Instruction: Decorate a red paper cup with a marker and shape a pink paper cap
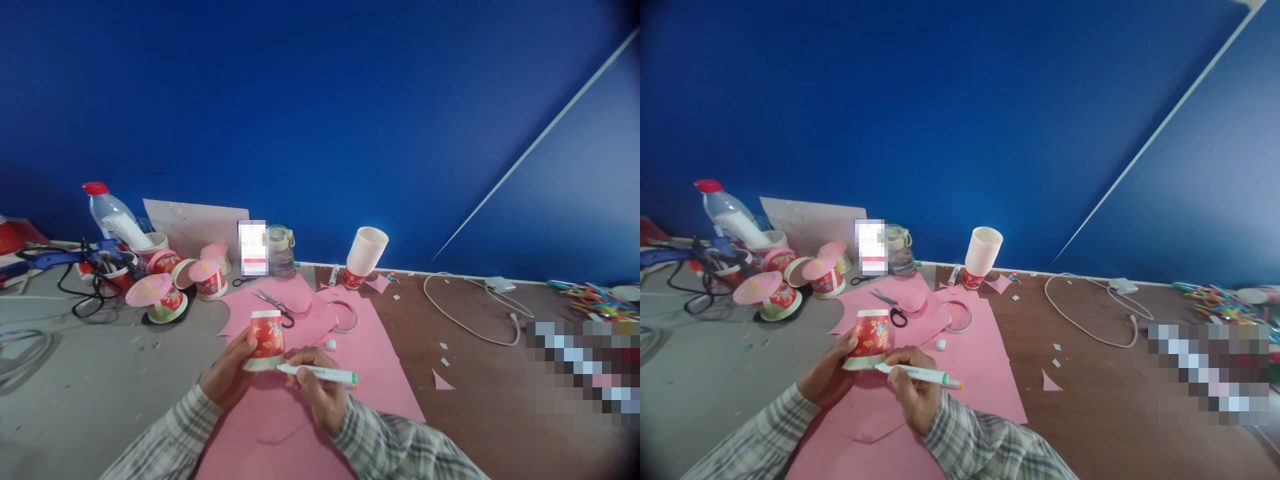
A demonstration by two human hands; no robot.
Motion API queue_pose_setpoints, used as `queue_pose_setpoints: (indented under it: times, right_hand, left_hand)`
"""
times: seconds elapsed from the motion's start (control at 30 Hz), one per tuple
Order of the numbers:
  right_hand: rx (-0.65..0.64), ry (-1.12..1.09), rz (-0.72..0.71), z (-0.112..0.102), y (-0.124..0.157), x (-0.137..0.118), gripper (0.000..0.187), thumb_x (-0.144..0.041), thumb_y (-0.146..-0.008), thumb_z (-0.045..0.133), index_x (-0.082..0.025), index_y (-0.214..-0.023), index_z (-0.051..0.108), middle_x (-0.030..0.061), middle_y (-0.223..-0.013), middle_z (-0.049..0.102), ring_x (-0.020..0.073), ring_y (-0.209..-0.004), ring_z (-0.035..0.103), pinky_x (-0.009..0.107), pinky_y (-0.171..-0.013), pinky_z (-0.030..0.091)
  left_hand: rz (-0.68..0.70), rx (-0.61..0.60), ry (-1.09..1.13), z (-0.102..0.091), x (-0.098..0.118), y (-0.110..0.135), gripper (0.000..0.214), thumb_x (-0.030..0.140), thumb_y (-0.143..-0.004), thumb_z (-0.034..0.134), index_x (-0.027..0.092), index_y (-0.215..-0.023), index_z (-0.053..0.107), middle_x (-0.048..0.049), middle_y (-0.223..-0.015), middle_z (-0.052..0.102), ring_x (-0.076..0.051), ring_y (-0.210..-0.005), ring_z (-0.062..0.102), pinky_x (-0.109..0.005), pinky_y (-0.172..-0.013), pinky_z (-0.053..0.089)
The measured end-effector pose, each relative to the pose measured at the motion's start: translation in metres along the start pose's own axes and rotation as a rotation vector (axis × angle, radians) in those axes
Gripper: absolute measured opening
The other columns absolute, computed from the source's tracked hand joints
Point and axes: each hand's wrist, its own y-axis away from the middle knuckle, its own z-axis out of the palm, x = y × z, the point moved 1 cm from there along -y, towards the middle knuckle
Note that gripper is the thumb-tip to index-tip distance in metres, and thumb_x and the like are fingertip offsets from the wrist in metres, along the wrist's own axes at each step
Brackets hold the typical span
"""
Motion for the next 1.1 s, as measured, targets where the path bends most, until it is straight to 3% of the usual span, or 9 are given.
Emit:
queue_pose_setpoints:
  times: [0.2,0.4,0.6,0.77,0.97,1.1]
  right_hand:
    - [-0.022,0.083,-0.011,-0.0027,-0.0003,0.001,0.017,-0.029,-0.079,0.057,-0.016,-0.08,0.067,0.0029,-0.057,0.062,0.0159,-0.044,0.054,0.027,-0.045,0.048]
    - [0.119,0.058,0.036,-0.0041,-0.003,0.0031,0.018,-0.034,-0.079,0.055,-0.018,-0.08,0.065,0.0,-0.051,0.059,0.0153,-0.041,0.051,0.023,-0.038,0.044]
    - [0.071,-0.07,0.059,-0.0009,-0.0022,-0.001,0.019,-0.034,-0.075,0.059,-0.018,-0.075,0.067,0.0007,-0.051,0.058,0.0133,-0.038,0.046,0.022,-0.036,0.04]
    - [0.026,-0.008,0.047,-0.0014,-0.0009,0.0011,0.015,-0.03,-0.075,0.059,-0.017,-0.076,0.068,0.0011,-0.053,0.059,0.0145,-0.042,0.05,0.025,-0.042,0.043]
    - [0.141,-0.044,0.093,-0.0043,-0.0044,0.0034,0.015,-0.031,-0.076,0.058,-0.018,-0.078,0.066,-0.0005,-0.051,0.057,0.0128,-0.039,0.047,0.021,-0.037,0.04]
    - [0.1,-0.058,0.073,-0.0029,-0.0041,0.0006,0.016,-0.031,-0.074,0.059,-0.017,-0.073,0.067,0.0005,-0.051,0.058,0.0129,-0.038,0.046,0.022,-0.037,0.04]
  left_hand:
    - [-0.009,-0.003,-0.016,0.0012,0.0009,0.0005,0.034,0.019,-0.066,0.058,0.01,-0.098,0.063,-0.0168,-0.077,0.073,-0.036,-0.074,0.062,-0.044,-0.062,0.049]
    - [-0.028,-0.021,-0.039,-0.0007,0.0002,0.0004,0.035,0.02,-0.068,0.057,0.008,-0.101,0.06,-0.0189,-0.082,0.071,-0.036,-0.076,0.061,-0.045,-0.066,0.048]
    - [-0.024,-0.03,-0.027,-0.002,-0.0001,0.0002,0.033,0.02,-0.069,0.055,0.01,-0.099,0.061,-0.0183,-0.079,0.072,-0.037,-0.073,0.062,-0.048,-0.065,0.048]
    - [-0.026,-0.035,-0.024,-0.0033,-0.0004,0.0001,0.033,0.02,-0.069,0.056,0.01,-0.1,0.062,-0.0174,-0.079,0.072,-0.036,-0.073,0.062,-0.046,-0.064,0.048]
    - [-0.032,-0.005,-0.001,-0.004,-0.0008,-0.0006,0.035,0.018,-0.067,0.058,0.011,-0.101,0.061,-0.0175,-0.081,0.073,-0.036,-0.074,0.062,-0.046,-0.065,0.049]
    - [-0.035,-0.033,-0.002,-0.0036,-0.0008,-0.0007,0.032,0.02,-0.068,0.057,0.011,-0.099,0.062,-0.0177,-0.08,0.073,-0.037,-0.073,0.062,-0.047,-0.064,0.049]
